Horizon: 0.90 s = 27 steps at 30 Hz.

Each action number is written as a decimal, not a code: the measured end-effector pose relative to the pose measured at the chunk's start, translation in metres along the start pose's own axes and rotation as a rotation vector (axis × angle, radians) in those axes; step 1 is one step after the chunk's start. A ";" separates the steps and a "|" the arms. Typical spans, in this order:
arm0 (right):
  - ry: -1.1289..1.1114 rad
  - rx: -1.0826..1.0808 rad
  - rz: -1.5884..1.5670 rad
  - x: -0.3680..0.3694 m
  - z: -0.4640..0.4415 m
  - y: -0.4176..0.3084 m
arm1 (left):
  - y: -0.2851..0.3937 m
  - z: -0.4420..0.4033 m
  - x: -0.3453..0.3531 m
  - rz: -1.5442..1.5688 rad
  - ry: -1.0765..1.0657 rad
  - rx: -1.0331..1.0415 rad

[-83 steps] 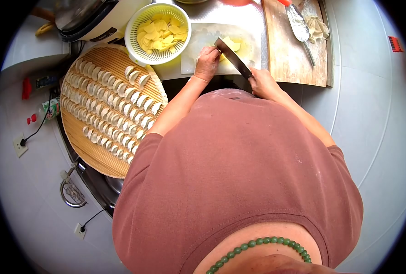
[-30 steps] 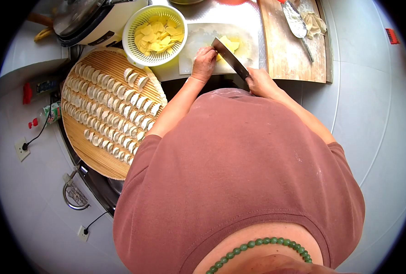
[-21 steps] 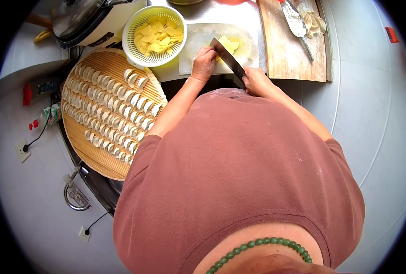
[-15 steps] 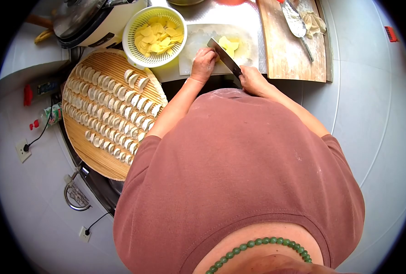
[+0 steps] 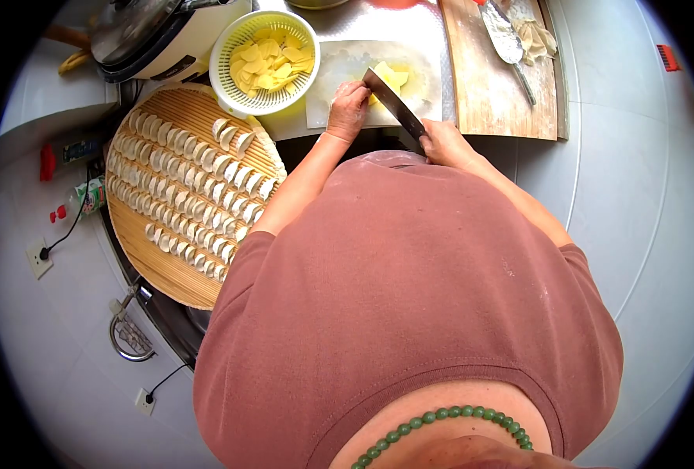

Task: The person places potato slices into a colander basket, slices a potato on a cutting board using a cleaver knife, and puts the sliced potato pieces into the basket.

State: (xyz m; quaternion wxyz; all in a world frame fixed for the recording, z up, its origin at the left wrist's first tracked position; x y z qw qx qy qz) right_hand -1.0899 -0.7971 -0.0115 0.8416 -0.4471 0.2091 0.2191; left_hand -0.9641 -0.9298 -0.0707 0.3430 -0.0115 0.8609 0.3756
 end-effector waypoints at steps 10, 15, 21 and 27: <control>0.050 -0.077 0.032 0.021 -0.029 0.016 | 0.000 -0.001 -0.002 0.012 0.008 0.001; 0.006 -0.021 0.004 0.014 -0.024 0.008 | 0.002 0.001 0.000 -0.026 -0.021 -0.002; -0.041 0.047 -0.029 -0.004 0.002 -0.009 | -0.002 0.002 0.002 0.005 -0.010 -0.014; -0.033 0.051 -0.047 -0.003 0.004 -0.008 | 0.000 0.000 0.000 0.013 -0.011 -0.012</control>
Point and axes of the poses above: each hand's wrist, its own z-axis away from the middle knuckle, its own x-axis out of the palm, y = z × x, the point moved 7 cm from there along -z, towards the middle knuckle, and after that the axes turned 4 degrees about -z, right-handed, at the moved point
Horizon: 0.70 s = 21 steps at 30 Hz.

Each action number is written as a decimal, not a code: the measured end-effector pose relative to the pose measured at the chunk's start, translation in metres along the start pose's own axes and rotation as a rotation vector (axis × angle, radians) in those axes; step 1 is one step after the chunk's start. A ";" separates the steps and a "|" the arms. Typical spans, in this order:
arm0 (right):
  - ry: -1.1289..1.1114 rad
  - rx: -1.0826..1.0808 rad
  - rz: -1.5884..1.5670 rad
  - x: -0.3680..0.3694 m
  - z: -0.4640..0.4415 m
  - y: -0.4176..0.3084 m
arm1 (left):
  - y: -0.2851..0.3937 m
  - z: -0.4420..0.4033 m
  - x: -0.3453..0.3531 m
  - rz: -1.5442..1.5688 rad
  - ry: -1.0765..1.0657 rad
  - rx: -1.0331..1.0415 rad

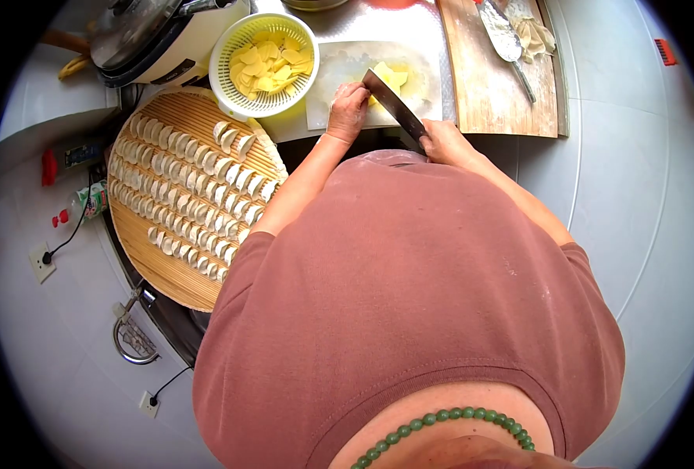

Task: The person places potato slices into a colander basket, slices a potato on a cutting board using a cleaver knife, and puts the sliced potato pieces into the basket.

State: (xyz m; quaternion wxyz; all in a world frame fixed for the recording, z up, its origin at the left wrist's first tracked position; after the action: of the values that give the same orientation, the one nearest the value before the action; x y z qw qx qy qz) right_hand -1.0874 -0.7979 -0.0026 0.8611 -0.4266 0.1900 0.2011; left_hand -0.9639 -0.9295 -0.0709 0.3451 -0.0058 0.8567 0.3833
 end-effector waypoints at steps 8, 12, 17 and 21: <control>0.035 -0.092 0.102 0.023 -0.034 0.023 | -0.003 0.002 0.001 -0.006 -0.022 0.010; 0.063 -0.118 0.072 0.025 -0.038 0.027 | -0.001 0.001 -0.002 0.002 -0.014 0.016; 0.023 -0.032 -0.005 0.012 -0.021 0.012 | -0.001 0.001 -0.001 -0.018 -0.017 0.025; 0.014 0.004 -0.024 0.003 -0.006 0.006 | 0.000 0.001 -0.001 -0.004 -0.012 0.024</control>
State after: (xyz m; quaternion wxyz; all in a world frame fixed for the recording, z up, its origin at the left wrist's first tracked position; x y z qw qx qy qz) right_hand -1.0893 -0.7988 -0.0117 0.8629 -0.4286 0.1913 0.1875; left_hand -0.9628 -0.9290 -0.0709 0.3512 -0.0013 0.8590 0.3725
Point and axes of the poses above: each hand's wrist, its own z-axis away from the middle knuckle, its own x-axis out of the palm, y = z × x, the point moved 7 cm from there along -z, towards the middle knuckle, and after that the axes turned 4 degrees about -z, right-handed, at the moved point
